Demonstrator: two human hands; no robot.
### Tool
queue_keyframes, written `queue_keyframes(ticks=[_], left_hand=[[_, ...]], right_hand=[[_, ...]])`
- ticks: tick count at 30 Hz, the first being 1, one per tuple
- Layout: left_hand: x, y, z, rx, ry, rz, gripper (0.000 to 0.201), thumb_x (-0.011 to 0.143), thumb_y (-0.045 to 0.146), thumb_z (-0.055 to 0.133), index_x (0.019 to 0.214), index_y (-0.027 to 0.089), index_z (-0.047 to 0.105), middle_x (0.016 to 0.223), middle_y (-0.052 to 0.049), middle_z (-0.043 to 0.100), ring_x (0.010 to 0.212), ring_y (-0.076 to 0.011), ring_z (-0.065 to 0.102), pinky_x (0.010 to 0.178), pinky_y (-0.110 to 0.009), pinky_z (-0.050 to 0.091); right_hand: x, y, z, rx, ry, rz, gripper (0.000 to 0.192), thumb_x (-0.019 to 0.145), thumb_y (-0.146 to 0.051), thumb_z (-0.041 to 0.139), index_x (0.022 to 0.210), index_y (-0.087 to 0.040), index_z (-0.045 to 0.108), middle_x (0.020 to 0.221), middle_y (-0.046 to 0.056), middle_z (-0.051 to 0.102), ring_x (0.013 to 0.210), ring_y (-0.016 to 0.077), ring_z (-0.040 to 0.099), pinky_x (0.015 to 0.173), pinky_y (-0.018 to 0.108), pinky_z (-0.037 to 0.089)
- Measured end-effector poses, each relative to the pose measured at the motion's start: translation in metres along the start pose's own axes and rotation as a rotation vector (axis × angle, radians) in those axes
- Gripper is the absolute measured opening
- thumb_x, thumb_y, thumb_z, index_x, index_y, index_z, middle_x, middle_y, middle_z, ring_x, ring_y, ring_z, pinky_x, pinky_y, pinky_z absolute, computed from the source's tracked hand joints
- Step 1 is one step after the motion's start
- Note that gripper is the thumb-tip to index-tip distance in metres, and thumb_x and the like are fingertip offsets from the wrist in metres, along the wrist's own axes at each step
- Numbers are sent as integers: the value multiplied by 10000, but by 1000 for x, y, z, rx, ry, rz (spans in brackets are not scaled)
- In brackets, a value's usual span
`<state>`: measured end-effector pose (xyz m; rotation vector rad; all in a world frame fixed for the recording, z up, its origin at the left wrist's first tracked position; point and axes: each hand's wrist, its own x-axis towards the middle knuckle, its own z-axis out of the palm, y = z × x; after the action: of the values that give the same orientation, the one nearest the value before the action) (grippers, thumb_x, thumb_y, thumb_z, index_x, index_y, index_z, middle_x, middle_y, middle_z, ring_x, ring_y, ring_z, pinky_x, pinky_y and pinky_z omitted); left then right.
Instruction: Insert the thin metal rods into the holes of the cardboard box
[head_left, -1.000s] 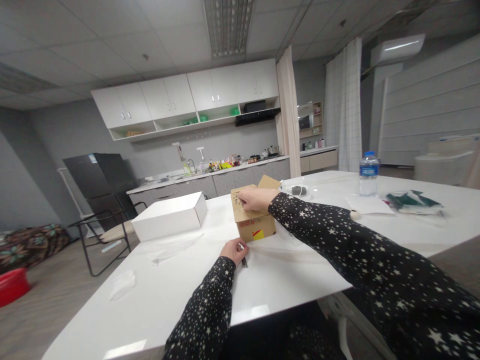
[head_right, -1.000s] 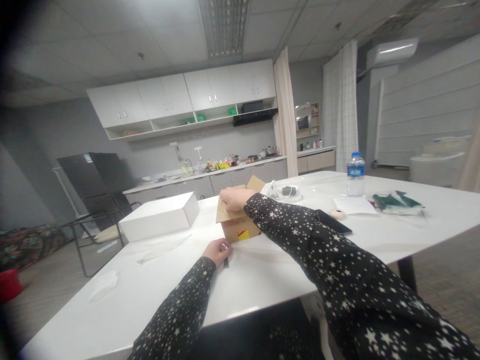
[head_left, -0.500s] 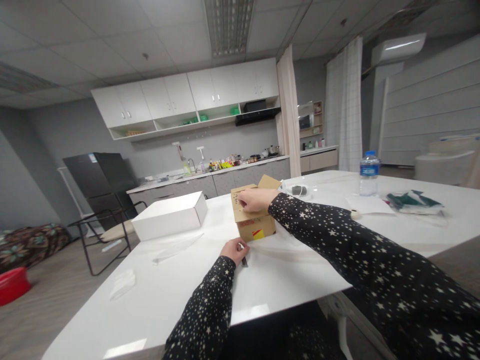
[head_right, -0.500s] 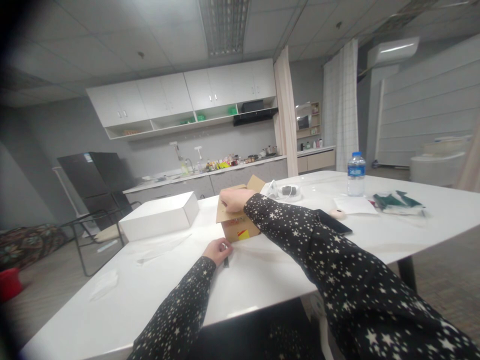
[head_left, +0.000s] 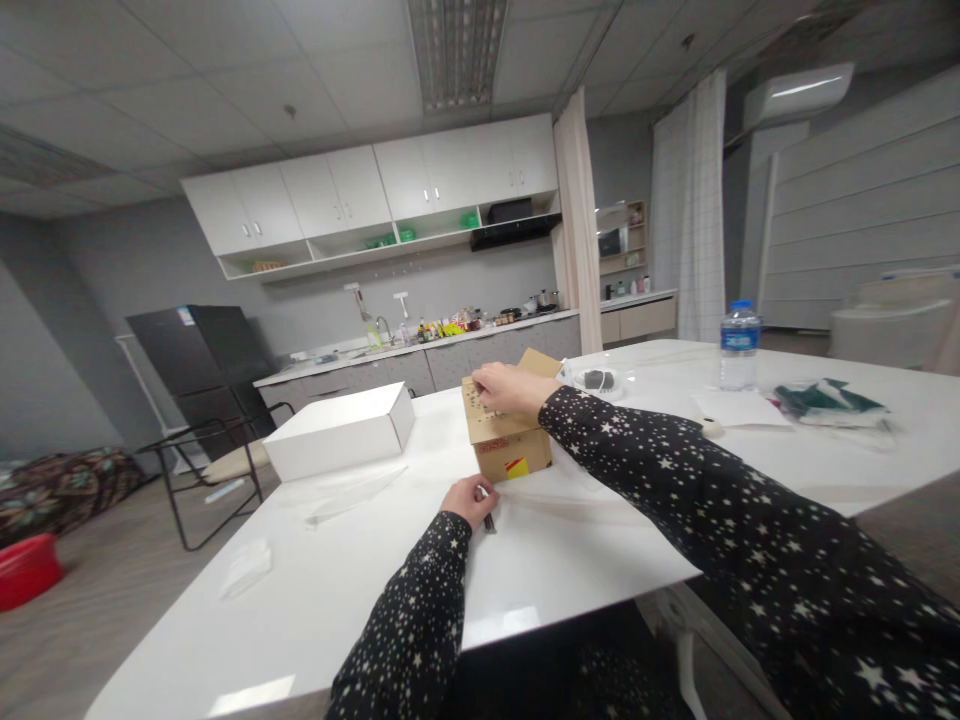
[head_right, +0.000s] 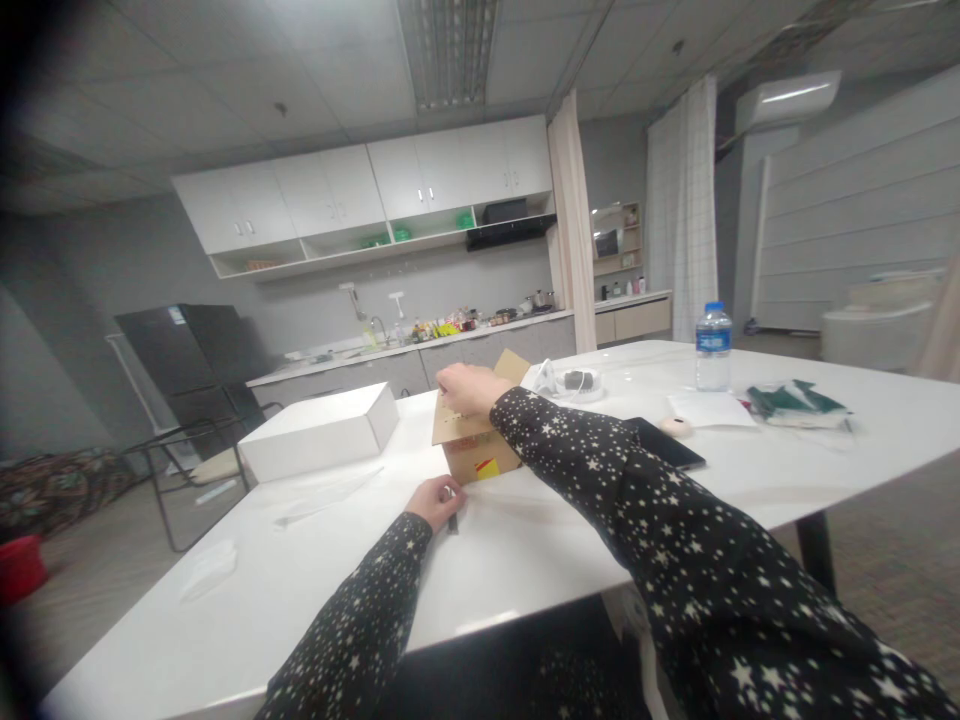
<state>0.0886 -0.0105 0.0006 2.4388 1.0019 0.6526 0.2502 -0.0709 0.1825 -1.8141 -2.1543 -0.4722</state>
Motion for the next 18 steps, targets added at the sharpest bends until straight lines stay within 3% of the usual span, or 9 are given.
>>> queue_keyframes(ticks=[10, 14, 18], left_hand=[[0, -3, 1, -2, 6, 2, 154, 718, 293, 579, 704, 149, 629, 433, 76, 431, 428, -70, 369, 468, -197, 248], [1, -6, 2, -8, 14, 14, 162, 718, 304, 584, 704, 148, 626, 434, 78, 427, 427, -67, 363, 470, -194, 250], [2, -6, 3, -12, 14, 9, 151, 717, 298, 579, 705, 152, 617, 420, 86, 404, 417, -66, 347, 461, -193, 237]], right_hand=[[-5, -1, -20, 186, 370, -42, 116, 810, -124, 443, 848, -155, 548, 895, 76, 582, 781, 170, 514, 676, 274, 366], [-25, -12, -23, 320, 467, -143, 132, 795, -90, 426, 847, -145, 535, 862, 56, 558, 773, 149, 495, 706, 268, 373], [-54, -25, -12, 393, 488, -218, 133, 787, -74, 450, 863, -153, 526, 844, 32, 543, 727, 129, 485, 674, 255, 377]])
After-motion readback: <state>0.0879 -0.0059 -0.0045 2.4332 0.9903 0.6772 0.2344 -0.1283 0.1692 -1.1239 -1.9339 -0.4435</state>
